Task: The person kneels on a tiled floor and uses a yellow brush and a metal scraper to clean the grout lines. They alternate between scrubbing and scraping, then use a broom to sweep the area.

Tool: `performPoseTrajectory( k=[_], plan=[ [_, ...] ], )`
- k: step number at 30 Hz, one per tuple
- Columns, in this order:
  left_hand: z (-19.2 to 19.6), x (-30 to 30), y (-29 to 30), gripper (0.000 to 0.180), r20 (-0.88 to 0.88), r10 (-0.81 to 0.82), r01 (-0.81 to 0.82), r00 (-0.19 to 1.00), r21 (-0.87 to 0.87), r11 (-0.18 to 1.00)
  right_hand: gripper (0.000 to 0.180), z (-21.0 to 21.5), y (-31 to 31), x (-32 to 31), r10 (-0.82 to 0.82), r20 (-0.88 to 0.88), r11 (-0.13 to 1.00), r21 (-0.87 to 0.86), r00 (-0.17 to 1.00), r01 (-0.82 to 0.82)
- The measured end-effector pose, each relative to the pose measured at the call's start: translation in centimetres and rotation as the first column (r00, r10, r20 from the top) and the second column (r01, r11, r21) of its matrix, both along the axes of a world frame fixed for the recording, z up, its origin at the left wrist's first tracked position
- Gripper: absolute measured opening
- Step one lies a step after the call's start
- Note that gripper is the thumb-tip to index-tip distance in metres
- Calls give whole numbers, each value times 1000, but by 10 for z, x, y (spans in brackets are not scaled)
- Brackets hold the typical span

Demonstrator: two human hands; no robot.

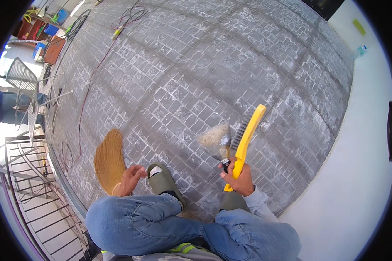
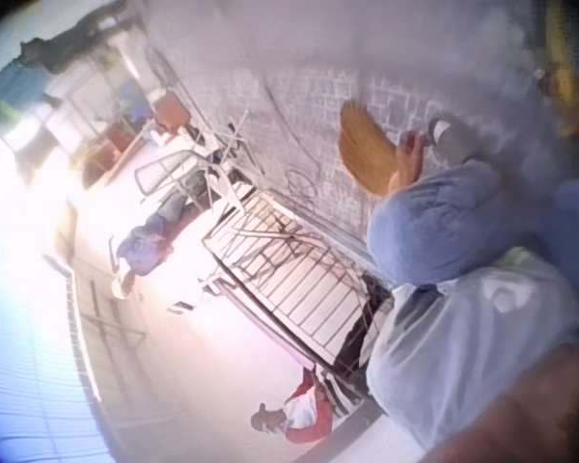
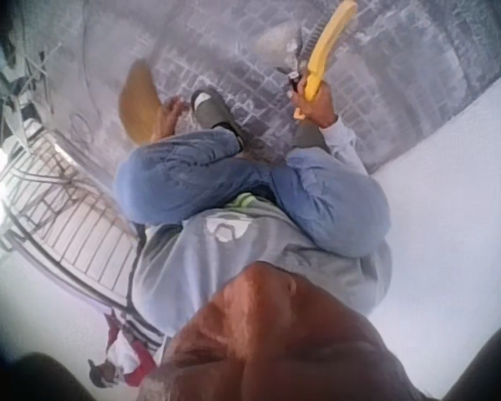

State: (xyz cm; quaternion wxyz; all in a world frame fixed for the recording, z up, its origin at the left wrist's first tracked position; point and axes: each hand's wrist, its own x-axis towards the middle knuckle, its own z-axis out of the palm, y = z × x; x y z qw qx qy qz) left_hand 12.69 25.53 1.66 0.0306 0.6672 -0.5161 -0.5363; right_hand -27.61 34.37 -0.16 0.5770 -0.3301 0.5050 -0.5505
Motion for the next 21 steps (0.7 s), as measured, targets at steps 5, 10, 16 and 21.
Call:
performPoseTrajectory(
  k=[5,10,16,21],
  plan=[
    [-23,-155,-48,66,-734,-93,415,673,270,869,24,1,-14,22,109,53,991,71,993,-113],
    [-43,-213,-41,65,-762,-79,571,643,408,712,30,5,-7,23,252,-56,859,474,966,-196],
    [-35,-203,-60,38,-748,338,179,571,515,838,26,4,5,8,-45,-244,981,171,969,89],
    [17,-122,-159,41,-462,-31,15,886,-38,999,30,-3,31,-51,-13,-735,899,288,678,329]
  ],
)
